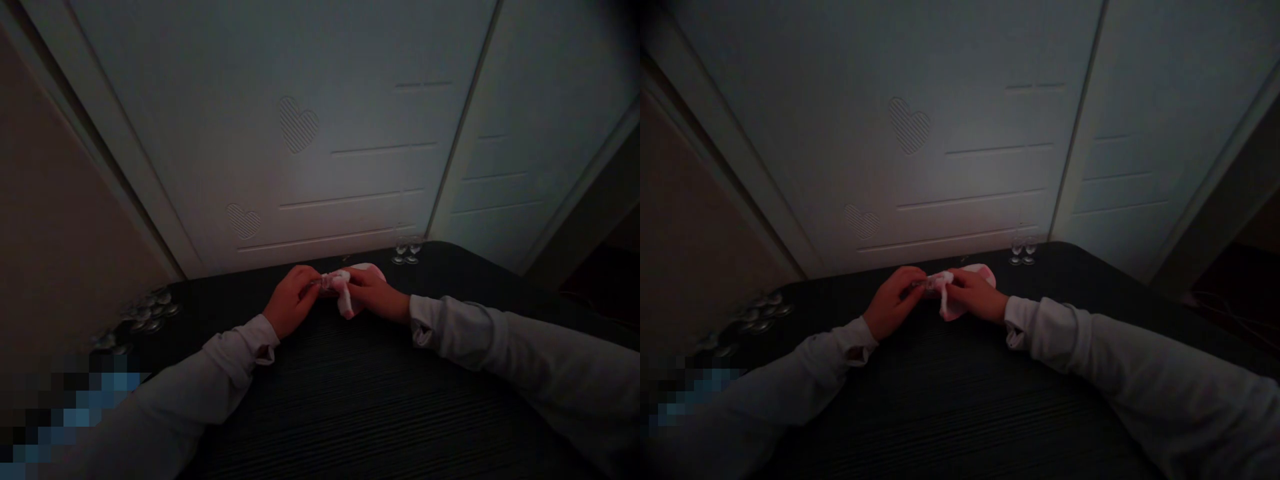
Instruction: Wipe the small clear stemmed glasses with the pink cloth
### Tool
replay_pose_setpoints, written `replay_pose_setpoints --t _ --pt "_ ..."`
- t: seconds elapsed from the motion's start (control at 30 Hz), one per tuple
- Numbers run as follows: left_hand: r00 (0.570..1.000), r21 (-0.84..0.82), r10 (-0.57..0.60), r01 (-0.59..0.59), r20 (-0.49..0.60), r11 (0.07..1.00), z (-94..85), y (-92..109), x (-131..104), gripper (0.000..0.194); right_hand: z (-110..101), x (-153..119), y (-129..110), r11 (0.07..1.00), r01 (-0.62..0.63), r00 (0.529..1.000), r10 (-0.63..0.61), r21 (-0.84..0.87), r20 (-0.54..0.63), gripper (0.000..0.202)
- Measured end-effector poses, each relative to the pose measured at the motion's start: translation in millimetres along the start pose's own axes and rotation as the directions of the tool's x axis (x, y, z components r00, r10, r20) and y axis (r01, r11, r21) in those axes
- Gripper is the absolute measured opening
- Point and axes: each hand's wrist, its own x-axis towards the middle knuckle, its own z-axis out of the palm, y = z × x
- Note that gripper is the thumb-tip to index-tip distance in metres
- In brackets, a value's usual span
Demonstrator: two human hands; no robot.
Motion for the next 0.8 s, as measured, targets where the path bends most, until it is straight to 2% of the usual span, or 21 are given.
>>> replay_pose_setpoints --t 0.3,0.37,0.47,0.53,0.63,0.8 --pt "0.999 -0.018 0.009 -0.008 0.048 1.000 -0.7 3.8 -0.5 0.015 -3.0 4.9 19.9 0.996 0.081 0.996 -0.082 -0.024 -0.043 0.021" --pt "0.997 -0.016 0.029 -0.027 0.075 0.999 -1.0 5.1 -1.0 0.016 -5.6 4.4 18.1 0.990 0.118 0.993 -0.120 -0.080 -0.020 0.021" --pt "0.992 -0.006 0.067 -0.067 0.103 0.998 -0.9 6.2 -2.2 0.016 -8.9 2.9 13.4 0.968 0.174 0.984 -0.163 -0.180 0.073 0.019" --pt "0.990 0.007 0.078 -0.080 0.119 0.997 -0.6 5.9 -3.1 0.018 -10.0 1.8 12.3 0.960 0.174 0.980 -0.148 -0.218 0.132 0.023" --pt "0.989 0.024 0.087 -0.090 0.123 0.996 0.2 4.2 -4.4 0.018 -10.2 0.8 14.8 0.965 0.125 0.984 -0.091 -0.233 0.151 0.031" --pt "0.982 0.056 0.143 -0.151 0.125 0.987 1.9 2.0 -5.8 0.018 -9.6 0.5 19.2 0.963 0.078 0.982 -0.029 -0.258 0.188 0.030"
